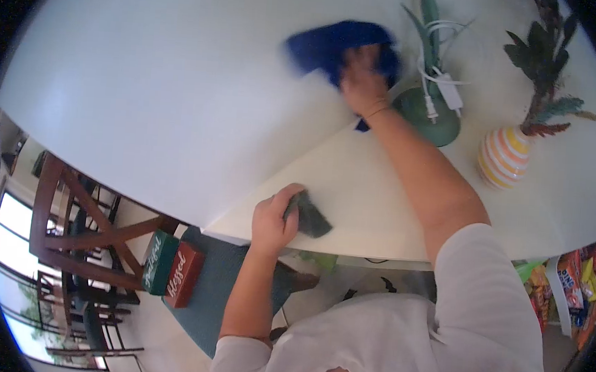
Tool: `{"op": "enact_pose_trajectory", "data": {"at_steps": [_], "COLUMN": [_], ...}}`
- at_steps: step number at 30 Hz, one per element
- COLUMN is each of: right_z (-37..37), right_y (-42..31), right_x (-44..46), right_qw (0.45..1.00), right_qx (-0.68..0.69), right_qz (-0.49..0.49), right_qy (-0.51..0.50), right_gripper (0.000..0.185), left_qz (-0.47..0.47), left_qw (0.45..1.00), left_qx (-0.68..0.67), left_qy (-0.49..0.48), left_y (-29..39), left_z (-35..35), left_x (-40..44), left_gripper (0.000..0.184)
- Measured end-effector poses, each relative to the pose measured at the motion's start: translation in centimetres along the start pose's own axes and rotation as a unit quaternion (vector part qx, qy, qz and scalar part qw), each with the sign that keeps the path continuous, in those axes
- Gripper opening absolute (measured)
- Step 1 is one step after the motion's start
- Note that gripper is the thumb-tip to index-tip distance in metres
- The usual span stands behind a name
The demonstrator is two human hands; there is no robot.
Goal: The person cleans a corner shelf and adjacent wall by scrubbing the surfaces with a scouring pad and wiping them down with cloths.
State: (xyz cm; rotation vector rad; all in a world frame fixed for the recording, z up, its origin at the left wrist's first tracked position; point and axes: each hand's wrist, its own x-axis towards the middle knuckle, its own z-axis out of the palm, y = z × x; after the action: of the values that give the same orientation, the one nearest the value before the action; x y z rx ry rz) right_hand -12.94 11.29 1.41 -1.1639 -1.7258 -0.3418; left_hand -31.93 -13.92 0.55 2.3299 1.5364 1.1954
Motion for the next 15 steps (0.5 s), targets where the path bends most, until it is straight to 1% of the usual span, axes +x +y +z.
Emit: {"op": "enact_pose_trajectory", "data": {"at_steps": [1,2,4,7,8,9,10,12,14,15], "right_z": [0.7,0.8,1.1,-0.4,-2.0,-3.2,-4.4,-5.2,-5.5,-5.4], "right_y": [1.2,0.8,0.0,-6.0,-8.6,-11.1,-13.7,-18.3,-19.7,-19.7], "right_x": [-0.1,-0.4,-0.9,-0.8,-0.4,-0.3,-0.2,2.1,3.2,2.5], "right_qw": [0.986,0.99,0.994,0.962,0.981,0.975,0.962,0.927,0.897,0.9], "right_qx": [-0.048,-0.039,-0.026,-0.078,0.108,0.156,0.197,0.136,0.177,0.184], "right_qz": [-0.046,-0.058,-0.084,-0.238,-0.162,-0.141,-0.109,-0.188,-0.288,-0.335], "right_qy": [0.154,0.123,0.065,0.111,0.019,-0.07,-0.154,-0.296,-0.284,-0.208], "right_gripper": [0.041,0.042,0.046,0.048,0.048,0.046,0.044,0.037,0.031,0.03], "left_qz": [-0.019,-0.037,-0.035,-0.013,0.0,0.014,0.01,0.003,-0.011,-0.019], "left_qw": [1.0,0.999,0.999,0.999,0.999,0.998,0.998,0.996,0.994,0.994], "left_qx": [0.009,0.018,0.025,0.033,0.044,0.055,0.047,0.031,0.017,0.011], "left_qy": [-0.006,-0.014,-0.005,0.019,0.026,0.032,0.047,0.081,0.103,0.111], "left_y": [0.2,0.3,0.4,0.4,0.2,0.0,0.0,-0.1,-0.2,-0.1], "left_z": [0.0,0.0,0.0,0.1,0.2,0.3,0.4,0.5,0.7,0.7], "left_x": [0.1,0.2,0.0,0.0,0.0,0.0,-0.1,-0.1,0.2,0.1], "left_gripper": [0.035,0.035,0.037,0.041,0.044,0.047,0.045,0.042,0.04,0.039]}}
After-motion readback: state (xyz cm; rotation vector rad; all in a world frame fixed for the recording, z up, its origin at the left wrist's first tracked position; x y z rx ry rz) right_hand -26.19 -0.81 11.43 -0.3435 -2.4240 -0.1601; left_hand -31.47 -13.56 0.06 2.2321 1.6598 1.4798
